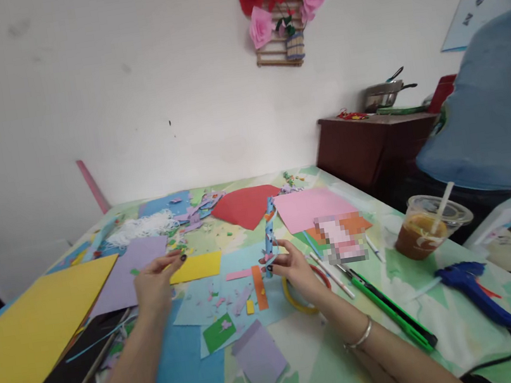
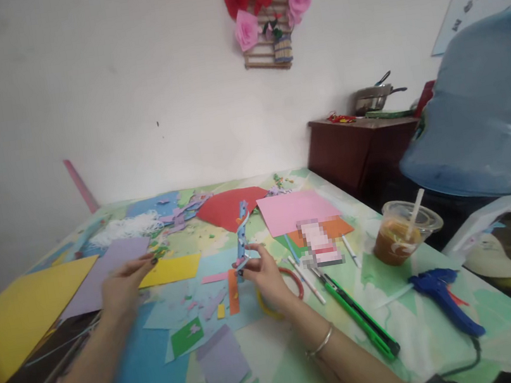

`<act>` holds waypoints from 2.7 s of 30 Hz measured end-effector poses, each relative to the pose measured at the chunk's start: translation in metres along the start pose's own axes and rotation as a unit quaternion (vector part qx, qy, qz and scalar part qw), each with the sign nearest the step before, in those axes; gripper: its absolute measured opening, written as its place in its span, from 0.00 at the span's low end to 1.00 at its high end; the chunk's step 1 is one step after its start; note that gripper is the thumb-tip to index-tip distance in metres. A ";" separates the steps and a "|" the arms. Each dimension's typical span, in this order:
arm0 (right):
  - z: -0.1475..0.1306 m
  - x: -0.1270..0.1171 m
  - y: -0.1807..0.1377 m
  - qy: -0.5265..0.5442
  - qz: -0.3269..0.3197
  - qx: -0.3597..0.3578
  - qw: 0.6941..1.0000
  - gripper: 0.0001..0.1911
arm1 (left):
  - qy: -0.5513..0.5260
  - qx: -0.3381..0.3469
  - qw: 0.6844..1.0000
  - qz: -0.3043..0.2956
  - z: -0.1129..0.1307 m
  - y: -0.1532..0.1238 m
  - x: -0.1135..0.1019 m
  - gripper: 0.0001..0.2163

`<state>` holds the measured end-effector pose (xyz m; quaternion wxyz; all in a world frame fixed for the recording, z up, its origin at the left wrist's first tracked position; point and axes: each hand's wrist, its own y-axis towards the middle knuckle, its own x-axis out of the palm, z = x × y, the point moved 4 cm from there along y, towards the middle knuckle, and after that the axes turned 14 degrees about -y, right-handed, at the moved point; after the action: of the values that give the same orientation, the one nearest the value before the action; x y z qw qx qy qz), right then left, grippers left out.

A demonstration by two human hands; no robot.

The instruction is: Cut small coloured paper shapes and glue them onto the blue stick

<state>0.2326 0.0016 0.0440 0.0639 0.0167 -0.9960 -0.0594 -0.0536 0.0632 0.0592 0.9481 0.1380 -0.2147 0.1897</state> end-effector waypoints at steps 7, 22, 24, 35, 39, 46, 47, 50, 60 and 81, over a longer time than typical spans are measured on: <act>0.006 0.010 -0.005 -0.024 -0.024 -0.015 0.999 0.26 | 0.189 0.036 0.967 -0.165 -0.014 -0.021 0.029 0.05; 0.013 0.015 -0.008 -0.135 -0.014 -0.030 0.990 0.27 | 0.212 0.101 0.931 -0.280 -0.013 -0.076 0.064 0.04; 0.011 0.017 -0.009 -0.141 -0.016 -0.032 0.989 0.28 | 0.198 0.106 0.925 -0.306 -0.010 -0.087 0.071 0.03; 0.010 0.025 -0.016 -0.144 -0.039 -0.042 0.988 0.27 | 0.161 0.090 0.928 -0.323 -0.009 -0.099 0.078 0.02; 0.012 0.025 -0.016 -0.145 -0.038 -0.039 0.988 0.27 | 0.149 0.074 0.929 -0.331 -0.009 -0.099 0.079 0.02; 0.013 0.026 -0.016 -0.139 -0.045 -0.035 0.989 0.28 | 0.131 0.036 0.936 -0.326 -0.012 -0.101 0.080 0.01; 0.012 0.026 -0.016 -0.136 -0.045 -0.033 0.989 0.28 | 0.124 0.029 0.938 -0.323 -0.013 -0.100 0.079 0.01; 0.010 0.027 -0.016 -0.127 -0.046 -0.029 0.990 0.27 | 0.097 0.002 0.943 -0.319 -0.014 -0.097 0.078 0.03; 0.005 0.027 -0.020 -0.122 -0.064 -0.047 0.989 0.34 | 0.045 -0.072 0.946 -0.314 -0.018 -0.095 0.077 0.06; 0.001 0.029 -0.020 -0.102 -0.082 -0.069 0.989 0.30 | -0.015 -0.098 0.946 -0.309 -0.017 -0.096 0.075 0.09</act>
<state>0.2046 -0.0197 0.0442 -0.0423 0.0880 -0.9861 -0.1343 0.0548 0.0064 0.0614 0.9656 0.1070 -0.1937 -0.1364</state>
